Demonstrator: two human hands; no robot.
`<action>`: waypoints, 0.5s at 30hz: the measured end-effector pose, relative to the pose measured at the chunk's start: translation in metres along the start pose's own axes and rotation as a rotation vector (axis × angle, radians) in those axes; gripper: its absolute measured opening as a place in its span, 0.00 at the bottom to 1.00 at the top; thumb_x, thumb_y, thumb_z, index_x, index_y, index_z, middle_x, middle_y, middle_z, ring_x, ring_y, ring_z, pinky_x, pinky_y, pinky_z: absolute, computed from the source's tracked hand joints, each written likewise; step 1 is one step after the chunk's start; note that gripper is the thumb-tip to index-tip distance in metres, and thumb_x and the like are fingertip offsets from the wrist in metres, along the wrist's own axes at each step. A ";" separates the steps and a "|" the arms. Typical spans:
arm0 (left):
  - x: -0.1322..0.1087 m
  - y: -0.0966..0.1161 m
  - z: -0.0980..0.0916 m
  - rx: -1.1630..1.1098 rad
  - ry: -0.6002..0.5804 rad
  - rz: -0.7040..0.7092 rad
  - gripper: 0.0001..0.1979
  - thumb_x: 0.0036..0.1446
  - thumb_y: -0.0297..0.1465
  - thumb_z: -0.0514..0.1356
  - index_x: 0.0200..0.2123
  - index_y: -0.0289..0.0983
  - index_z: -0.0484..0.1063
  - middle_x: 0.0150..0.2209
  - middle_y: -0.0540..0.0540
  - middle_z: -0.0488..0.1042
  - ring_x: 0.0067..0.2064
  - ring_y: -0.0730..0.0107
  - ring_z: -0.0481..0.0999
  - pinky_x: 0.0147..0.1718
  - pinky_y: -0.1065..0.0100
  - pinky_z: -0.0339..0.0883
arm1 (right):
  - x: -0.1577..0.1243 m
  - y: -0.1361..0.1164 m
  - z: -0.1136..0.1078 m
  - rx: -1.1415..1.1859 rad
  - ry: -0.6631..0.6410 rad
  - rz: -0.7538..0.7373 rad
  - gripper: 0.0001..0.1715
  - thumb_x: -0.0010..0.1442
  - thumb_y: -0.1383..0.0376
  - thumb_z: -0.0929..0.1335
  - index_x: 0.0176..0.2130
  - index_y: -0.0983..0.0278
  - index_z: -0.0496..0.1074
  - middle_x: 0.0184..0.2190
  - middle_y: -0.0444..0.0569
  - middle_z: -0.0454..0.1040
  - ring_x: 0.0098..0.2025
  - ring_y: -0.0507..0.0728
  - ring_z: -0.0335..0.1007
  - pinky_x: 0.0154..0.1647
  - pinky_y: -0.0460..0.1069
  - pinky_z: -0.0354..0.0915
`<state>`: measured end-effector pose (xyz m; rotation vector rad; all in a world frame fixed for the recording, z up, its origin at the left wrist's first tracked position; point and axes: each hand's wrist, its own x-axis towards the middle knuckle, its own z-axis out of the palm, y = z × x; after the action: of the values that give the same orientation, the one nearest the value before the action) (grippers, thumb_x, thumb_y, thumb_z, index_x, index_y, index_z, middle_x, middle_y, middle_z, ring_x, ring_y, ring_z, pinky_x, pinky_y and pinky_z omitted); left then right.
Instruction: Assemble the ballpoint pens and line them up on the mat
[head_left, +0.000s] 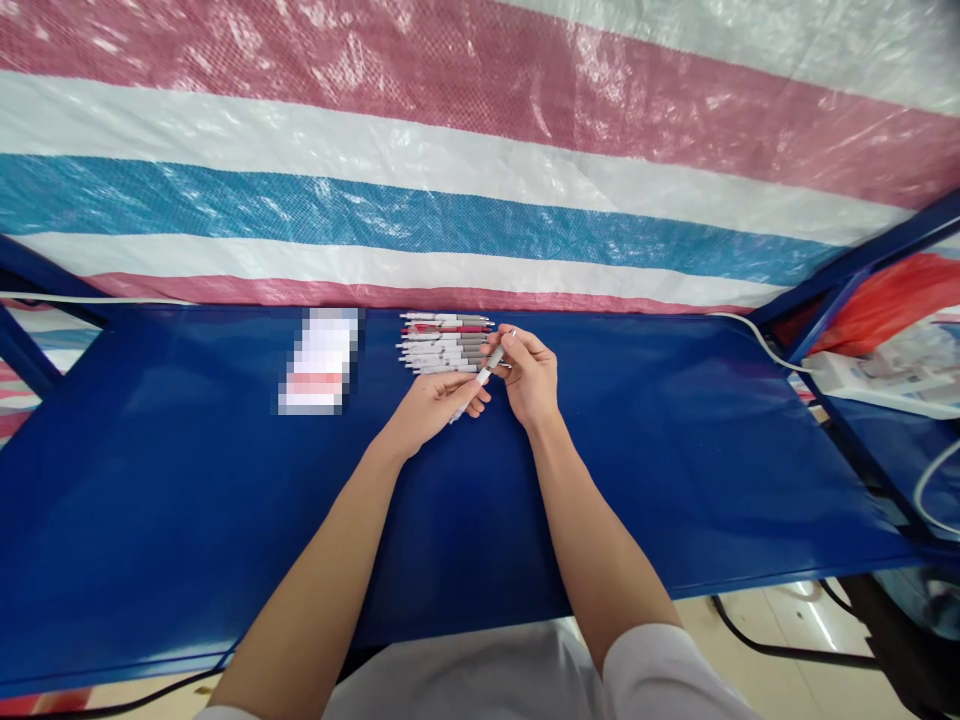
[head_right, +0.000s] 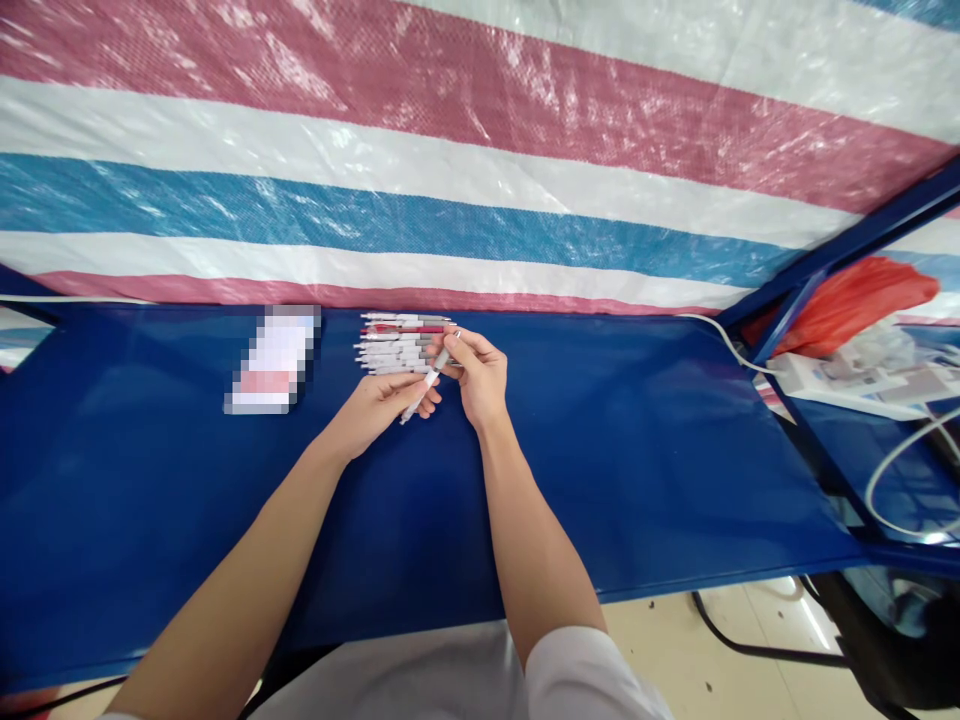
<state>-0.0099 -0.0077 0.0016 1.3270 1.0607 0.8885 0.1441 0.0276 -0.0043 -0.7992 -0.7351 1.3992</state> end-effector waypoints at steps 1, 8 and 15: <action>0.000 -0.001 0.000 0.040 0.036 0.019 0.18 0.56 0.46 0.64 0.37 0.36 0.80 0.34 0.43 0.81 0.33 0.64 0.80 0.39 0.62 0.75 | 0.000 0.000 0.000 -0.010 0.012 -0.011 0.14 0.46 0.57 0.77 0.35 0.58 0.79 0.32 0.42 0.81 0.34 0.53 0.79 0.31 0.46 0.75; 0.002 -0.006 0.000 0.182 0.205 0.098 0.15 0.52 0.41 0.68 0.40 0.38 0.81 0.35 0.47 0.82 0.36 0.63 0.80 0.42 0.64 0.73 | 0.002 0.003 0.000 -0.021 0.062 -0.011 0.16 0.44 0.59 0.78 0.35 0.59 0.79 0.29 0.40 0.80 0.30 0.51 0.77 0.31 0.46 0.76; -0.002 0.004 0.001 0.007 -0.030 -0.002 0.19 0.57 0.46 0.62 0.35 0.35 0.81 0.34 0.42 0.82 0.33 0.63 0.81 0.38 0.62 0.76 | 0.002 0.001 -0.003 0.004 0.003 0.034 0.15 0.46 0.60 0.77 0.37 0.58 0.78 0.32 0.42 0.82 0.33 0.53 0.79 0.29 0.45 0.76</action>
<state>-0.0095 -0.0097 0.0060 1.3410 1.0427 0.8609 0.1460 0.0299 -0.0069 -0.8137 -0.7193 1.4290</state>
